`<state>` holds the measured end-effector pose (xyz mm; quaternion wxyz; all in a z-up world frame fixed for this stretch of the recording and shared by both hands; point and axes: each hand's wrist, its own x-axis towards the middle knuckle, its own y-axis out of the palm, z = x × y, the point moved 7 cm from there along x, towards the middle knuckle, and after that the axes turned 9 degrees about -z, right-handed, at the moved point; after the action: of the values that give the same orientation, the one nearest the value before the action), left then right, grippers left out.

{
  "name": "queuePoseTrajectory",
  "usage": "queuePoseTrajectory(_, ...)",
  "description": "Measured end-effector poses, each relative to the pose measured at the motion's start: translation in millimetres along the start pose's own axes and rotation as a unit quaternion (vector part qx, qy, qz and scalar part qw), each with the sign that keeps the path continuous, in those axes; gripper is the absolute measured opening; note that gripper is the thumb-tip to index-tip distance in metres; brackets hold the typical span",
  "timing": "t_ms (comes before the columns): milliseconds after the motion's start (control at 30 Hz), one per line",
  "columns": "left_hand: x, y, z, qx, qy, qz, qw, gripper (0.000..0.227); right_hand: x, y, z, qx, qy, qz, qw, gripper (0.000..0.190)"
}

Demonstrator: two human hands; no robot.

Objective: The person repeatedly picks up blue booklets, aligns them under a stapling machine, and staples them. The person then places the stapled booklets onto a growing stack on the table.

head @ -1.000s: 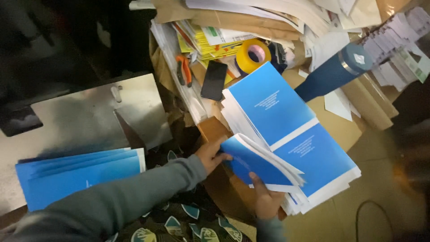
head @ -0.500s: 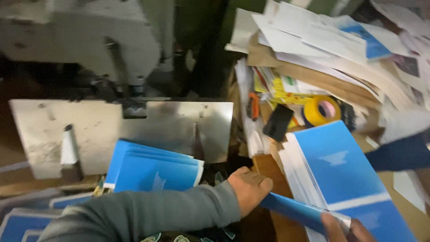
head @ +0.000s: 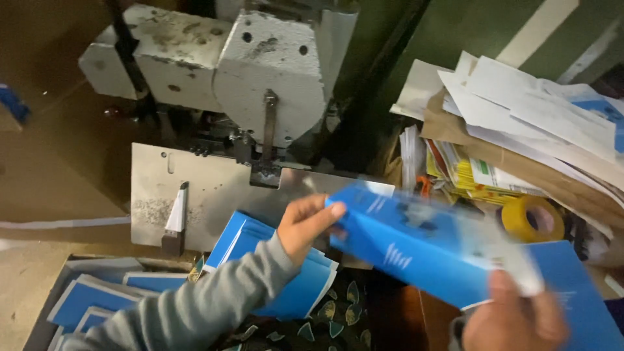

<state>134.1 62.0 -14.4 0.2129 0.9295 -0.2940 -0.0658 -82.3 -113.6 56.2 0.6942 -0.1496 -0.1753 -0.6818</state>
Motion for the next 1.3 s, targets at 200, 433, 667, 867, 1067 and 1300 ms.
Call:
queuePoseTrajectory(200,13.9,5.3,-41.1,-0.04,0.054,-0.077,0.995,0.017,23.4,35.3,33.3,0.066,-0.292,0.093,0.949,0.018)
queuePoseTrajectory(433,56.2,-88.0,84.2,0.049,-0.161,-0.271,0.948,0.018,9.0,107.9,-140.2,0.016,0.156,0.126,0.979,0.032)
queuePoseTrajectory(667,49.4,-136.8,50.1,0.198,-0.087,-0.264,0.94,0.015,-0.2,164.6,-128.1,-0.047,0.003,0.229,0.972,0.03)
queuePoseTrajectory(867,32.5,-208.1,1.6,0.429,0.121,-0.346,0.825,0.019,-52.5,245.3,-150.4,-0.026,0.033,0.334,0.942,0.017)
queuePoseTrajectory(1067,27.2,-284.5,-51.5,0.522,0.149,-0.392,0.743,0.014,-132.2,295.0,-82.2,-0.006,0.005,0.391,0.92,0.013)
queuePoseTrajectory(1300,31.8,-327.9,-55.7,0.528,0.022,-0.431,0.732,0.018,-149.4,303.6,-63.9,-0.12,-0.094,0.419,0.895,0.013)
